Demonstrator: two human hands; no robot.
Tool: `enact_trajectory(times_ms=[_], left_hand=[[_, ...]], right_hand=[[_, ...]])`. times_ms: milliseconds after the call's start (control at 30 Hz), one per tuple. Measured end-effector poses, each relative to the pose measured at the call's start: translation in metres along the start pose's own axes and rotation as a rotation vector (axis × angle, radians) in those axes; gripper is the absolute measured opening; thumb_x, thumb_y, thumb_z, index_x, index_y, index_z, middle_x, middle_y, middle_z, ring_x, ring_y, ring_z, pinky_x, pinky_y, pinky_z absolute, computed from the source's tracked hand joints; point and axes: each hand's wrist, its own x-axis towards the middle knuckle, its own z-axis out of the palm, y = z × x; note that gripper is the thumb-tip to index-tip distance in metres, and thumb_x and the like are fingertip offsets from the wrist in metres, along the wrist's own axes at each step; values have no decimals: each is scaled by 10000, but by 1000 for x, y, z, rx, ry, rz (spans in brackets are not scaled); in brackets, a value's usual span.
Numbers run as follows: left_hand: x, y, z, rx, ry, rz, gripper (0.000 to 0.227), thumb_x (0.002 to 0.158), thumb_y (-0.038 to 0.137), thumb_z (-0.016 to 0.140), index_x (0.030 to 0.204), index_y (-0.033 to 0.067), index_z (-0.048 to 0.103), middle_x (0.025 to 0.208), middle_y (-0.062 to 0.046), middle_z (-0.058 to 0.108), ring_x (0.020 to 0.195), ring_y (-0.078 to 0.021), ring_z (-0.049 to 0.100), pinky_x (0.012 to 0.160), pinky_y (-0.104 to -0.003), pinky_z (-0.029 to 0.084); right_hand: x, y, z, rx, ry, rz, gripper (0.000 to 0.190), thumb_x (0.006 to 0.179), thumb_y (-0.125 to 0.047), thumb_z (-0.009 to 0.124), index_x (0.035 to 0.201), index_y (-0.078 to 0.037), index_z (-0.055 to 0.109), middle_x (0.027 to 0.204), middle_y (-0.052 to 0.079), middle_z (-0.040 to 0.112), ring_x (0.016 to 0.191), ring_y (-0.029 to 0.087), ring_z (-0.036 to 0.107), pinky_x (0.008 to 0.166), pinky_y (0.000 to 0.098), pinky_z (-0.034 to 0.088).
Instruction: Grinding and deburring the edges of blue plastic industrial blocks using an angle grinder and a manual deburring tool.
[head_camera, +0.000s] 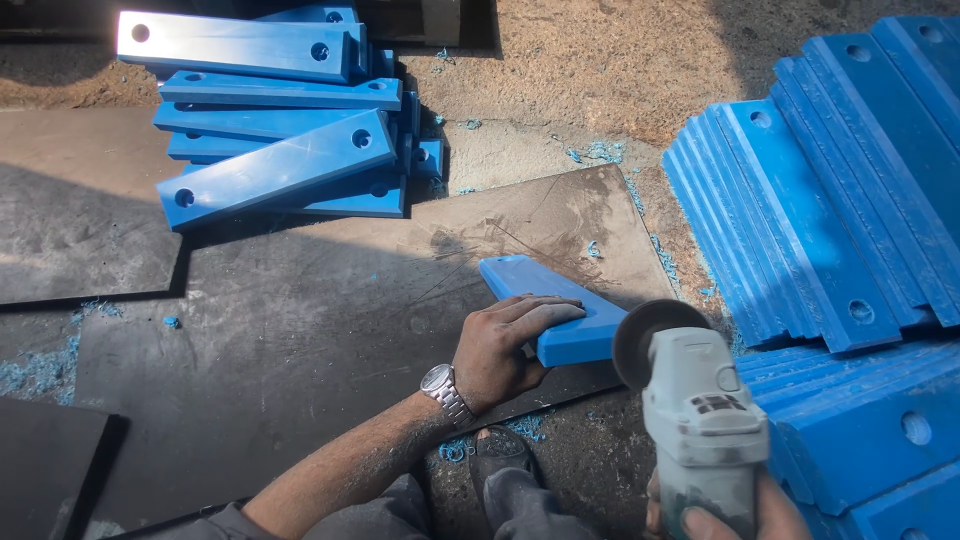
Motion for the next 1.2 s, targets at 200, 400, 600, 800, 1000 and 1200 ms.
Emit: enact_trajectory(times_ms=[200,400,600,800,1000,1200], left_hand=[[1,3,-2,-13,-17,-5,565,770,100,793,1304,213,647,1319,-49,726,1189,-257,718,987,-417,610],[-1,0,-3,-30,-3,-10,612,734,87,783,1315,210,636,1315,-58,707,1198,-266,708,977,-415,609],[-2,-2,-3,5,-35,8,591,777,109,790,1332,224,622,1324,-21,717,1180,-245,710,1012,-441,587],[-4,-2,1,-1,-36,14,571,796,119,794,1329,238,628,1339,-14,705,1219,-239,700,1001,-419,602],[1,4,8,-17,-44,-14,621,753,140,816,1336,258,639,1333,-31,713,1212,-237,698,986,-424,601],[2,7,12,7,-33,-5,637,733,137,814,1335,258,647,1327,-47,718,1223,-249,700,992,-432,603]], right_hand=[[2,-1,12,-161,-50,-80,923,775,-98,818,1590,25,404,1069,305,713,875,386,819,782,552,666],[22,1,15,-291,-325,-110,980,781,-177,849,1591,-38,315,1076,266,716,877,337,785,765,482,674],[92,78,-150,391,-798,508,980,1040,-701,586,1348,213,408,1179,417,670,1087,479,721,946,571,584],[16,75,-155,27,-98,67,1042,868,-220,768,1739,-238,197,1274,399,571,1091,527,688,845,764,558],[9,77,-234,7,-84,21,1015,865,-224,759,1708,-191,193,1323,374,544,1121,505,668,846,733,552],[-10,28,-189,-19,-57,-58,987,862,-230,748,1670,-133,189,1381,343,511,1158,480,644,847,695,543]])
